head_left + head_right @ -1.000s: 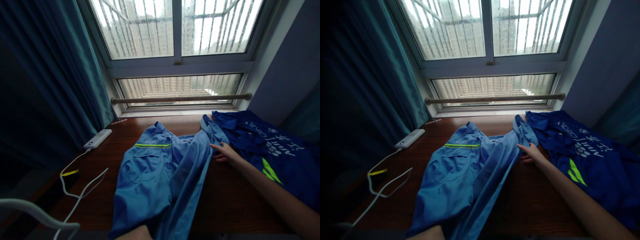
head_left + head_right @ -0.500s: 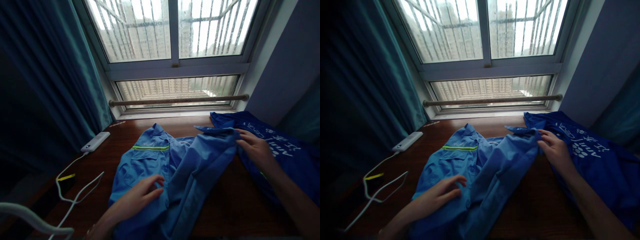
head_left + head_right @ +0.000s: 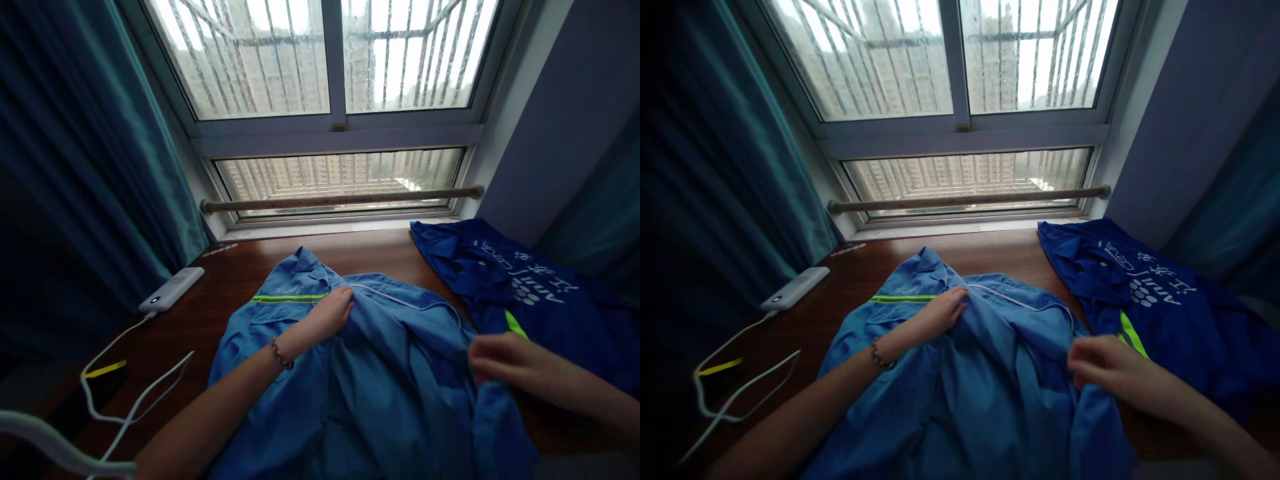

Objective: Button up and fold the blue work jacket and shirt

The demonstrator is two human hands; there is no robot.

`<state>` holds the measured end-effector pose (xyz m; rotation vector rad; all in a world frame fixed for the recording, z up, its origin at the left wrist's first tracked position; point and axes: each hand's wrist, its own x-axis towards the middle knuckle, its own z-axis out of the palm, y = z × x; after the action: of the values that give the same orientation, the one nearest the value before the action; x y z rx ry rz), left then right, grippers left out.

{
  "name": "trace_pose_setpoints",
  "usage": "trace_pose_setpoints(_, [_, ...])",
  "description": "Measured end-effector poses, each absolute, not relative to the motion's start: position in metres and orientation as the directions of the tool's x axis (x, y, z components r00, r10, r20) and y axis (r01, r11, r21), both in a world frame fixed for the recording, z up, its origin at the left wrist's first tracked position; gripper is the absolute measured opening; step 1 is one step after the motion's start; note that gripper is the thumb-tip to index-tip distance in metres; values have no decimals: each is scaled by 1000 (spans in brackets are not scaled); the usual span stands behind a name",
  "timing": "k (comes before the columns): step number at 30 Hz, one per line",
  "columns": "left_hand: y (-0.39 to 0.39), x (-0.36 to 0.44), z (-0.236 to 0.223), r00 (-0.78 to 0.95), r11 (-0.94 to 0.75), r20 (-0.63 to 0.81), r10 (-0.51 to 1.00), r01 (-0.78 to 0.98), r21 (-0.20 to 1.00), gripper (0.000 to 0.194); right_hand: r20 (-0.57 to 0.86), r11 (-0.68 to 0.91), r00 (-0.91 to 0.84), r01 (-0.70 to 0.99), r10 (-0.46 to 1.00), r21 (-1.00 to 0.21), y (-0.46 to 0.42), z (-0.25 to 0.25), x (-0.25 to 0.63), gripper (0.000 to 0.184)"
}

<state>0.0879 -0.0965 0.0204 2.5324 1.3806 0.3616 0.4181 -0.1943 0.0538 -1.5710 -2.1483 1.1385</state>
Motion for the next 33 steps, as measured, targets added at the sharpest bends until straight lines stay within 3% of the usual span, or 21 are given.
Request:
trace_pose_setpoints(2, [-90, 106, 14, 462, -454, 23, 886, 857, 244, 24, -144, 99, -280, 699, 949, -708, -147, 47, 406, 35])
trace_pose_setpoints(5, [-93, 119, 5, 329, -313, -86, 941, 937, 156, 38, 29, 139, -144, 850, 989, -508, -86, 17, 385, 35])
trace_pose_setpoints(8, [-97, 116, -8, 312, -298, -81, 946, 943, 149, 46, 4, 160, -164, 952, 986, -262, -50, -17, 356, 46])
trace_pose_setpoints(10, [-98, 108, -19, 325, -314, -50, 944, 935, 164, 53, -38, 177, -188, 966, 982, -188, -35, -29, 338, 42])
trace_pose_setpoints(14, [-98, 88, -42, 359, -366, 77, 930, 923, 123, 63, -16, 82, -86, 982, 996, -170, 2, -15, 341, 30])
trace_pose_setpoints(17, [-98, 77, -51, 389, -405, 162, 907, 910, 84, 63, 54, -148, 159, 974, 986, -169, 37, 10, 383, 39])
trace_pose_setpoints(21, [-84, 67, -53, 431, -441, 115, 895, 893, 87, 62, 24, -350, 362, 915, 932, -199, 66, 26, 438, 51])
trace_pose_setpoints(25, [-55, 66, -51, 446, -455, 103, 889, 886, 90, 63, -7, -360, 367, 908, 930, -214, 62, 21, 453, 56])
trace_pose_setpoints(29, [-28, 69, -50, 459, -468, 99, 883, 876, 114, 63, 47, -239, 245, 965, 968, -111, 8, 16, 436, 57])
trace_pose_setpoints(33, [-20, 69, -51, 469, -489, 159, 869, 862, 131, 60, -135, -53, 42, 996, 990, -77, -76, 5, 414, 54])
